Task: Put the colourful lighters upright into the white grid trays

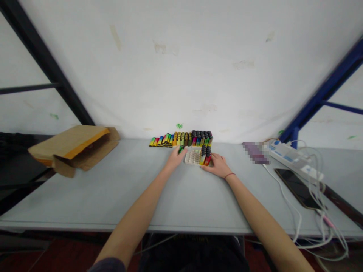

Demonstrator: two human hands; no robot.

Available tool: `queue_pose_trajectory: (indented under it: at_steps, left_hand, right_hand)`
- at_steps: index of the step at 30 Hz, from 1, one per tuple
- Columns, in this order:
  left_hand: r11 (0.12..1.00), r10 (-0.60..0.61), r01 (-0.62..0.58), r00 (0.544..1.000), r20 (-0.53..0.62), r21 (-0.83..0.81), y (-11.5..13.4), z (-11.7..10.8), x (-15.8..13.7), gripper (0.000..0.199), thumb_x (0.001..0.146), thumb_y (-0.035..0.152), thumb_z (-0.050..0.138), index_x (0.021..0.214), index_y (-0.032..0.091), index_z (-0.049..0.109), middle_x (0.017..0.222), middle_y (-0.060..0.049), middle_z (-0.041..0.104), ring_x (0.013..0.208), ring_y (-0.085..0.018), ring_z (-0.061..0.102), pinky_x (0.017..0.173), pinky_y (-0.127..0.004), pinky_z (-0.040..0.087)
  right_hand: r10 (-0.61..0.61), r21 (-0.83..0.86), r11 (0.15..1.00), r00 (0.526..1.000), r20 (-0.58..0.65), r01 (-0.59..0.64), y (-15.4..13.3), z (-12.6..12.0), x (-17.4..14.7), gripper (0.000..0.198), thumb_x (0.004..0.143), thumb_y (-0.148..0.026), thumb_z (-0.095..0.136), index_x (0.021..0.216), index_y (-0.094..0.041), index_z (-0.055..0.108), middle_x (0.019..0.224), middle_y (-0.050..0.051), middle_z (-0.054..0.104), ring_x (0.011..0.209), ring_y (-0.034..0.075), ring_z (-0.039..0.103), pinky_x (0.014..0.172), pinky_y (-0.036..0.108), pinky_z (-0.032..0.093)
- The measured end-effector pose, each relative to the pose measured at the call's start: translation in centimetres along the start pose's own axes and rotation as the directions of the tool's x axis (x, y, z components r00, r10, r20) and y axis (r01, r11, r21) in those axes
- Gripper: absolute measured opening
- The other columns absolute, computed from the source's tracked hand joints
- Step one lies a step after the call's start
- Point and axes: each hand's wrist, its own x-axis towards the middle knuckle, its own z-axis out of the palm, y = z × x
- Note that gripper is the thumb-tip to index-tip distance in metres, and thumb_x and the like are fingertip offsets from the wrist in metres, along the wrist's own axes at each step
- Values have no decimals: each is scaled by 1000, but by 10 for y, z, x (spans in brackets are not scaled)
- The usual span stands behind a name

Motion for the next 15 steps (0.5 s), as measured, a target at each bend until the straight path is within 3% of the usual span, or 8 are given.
queue_pose_trajectory:
  at_steps: [7,15]
  left_hand:
    - [908,6,5,1000,-24,419,6,-1,-10,34,90,43,53,66,20,56,64,-1,58,65,-16,51,61,-25,31]
    - [706,-111,129,991,-71,696,18,-3,-11,34,96,38,46,95,17,73,85,-9,75,76,-21,64,63,-28,32]
  right_hand:
    - [2,-6,1000,1000,10,-2,-1,-1,0,68,84,-63,66,133,-16,59,139,18,61,129,35,54,104,47,41]
    - [-2,-11,1000,1000,17,2,0,-1,0,68,84,-63,66,134,-17,59,139,18,61,129,34,55,105,47,40]
